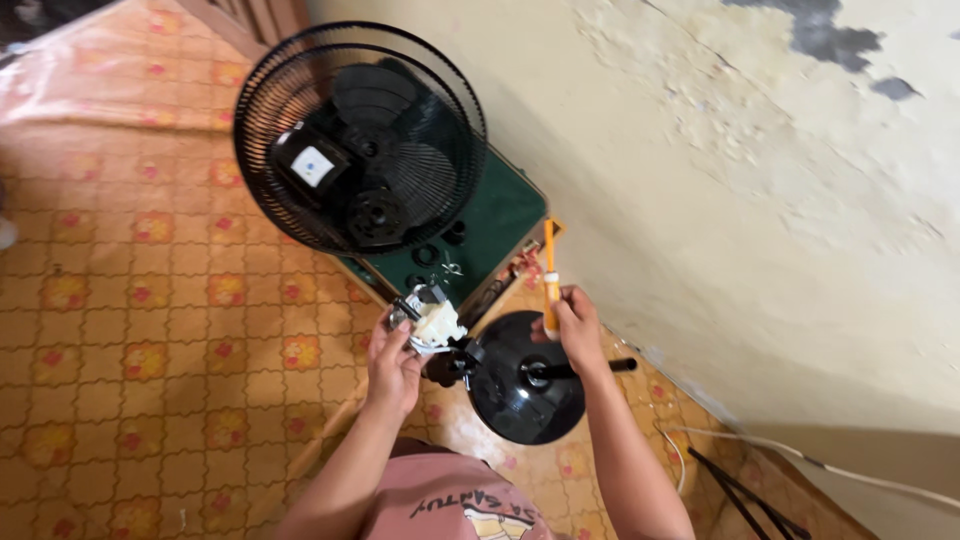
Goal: The person sits on the floor and uses a screwdriver to tighten screws on a disassembled fan motor. They repeatedly pick up screws from a nearby table, insert them into the motor housing, and tighten them. The fan cage and other parts remain on the table.
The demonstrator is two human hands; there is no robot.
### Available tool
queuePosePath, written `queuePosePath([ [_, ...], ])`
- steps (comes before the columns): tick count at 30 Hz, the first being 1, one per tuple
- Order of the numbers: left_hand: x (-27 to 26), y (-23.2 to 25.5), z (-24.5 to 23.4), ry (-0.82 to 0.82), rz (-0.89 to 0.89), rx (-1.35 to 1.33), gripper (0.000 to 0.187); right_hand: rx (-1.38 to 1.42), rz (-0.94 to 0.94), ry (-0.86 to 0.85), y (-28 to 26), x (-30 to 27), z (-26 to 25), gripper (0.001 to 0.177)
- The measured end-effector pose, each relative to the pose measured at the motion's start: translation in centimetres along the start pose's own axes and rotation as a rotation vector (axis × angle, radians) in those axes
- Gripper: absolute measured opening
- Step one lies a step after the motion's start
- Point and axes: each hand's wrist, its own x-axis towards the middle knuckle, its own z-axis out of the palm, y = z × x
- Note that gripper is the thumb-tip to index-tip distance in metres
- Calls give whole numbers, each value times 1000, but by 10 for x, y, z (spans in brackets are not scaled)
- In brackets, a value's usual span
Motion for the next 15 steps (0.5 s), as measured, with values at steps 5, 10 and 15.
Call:
queuePosePath([
  [5, 9, -26, 29, -53, -48, -4, 48, -15, -137, 8, -25, -109, -53, 20],
  [10, 11, -58, 46, -90, -105, 53, 47, -321, -378, 100, -52, -188, -60, 22],
  [15, 7, -83, 52, -144, -104, 72, 48, -597, -497, 215, -92, -225, -44, 26],
])
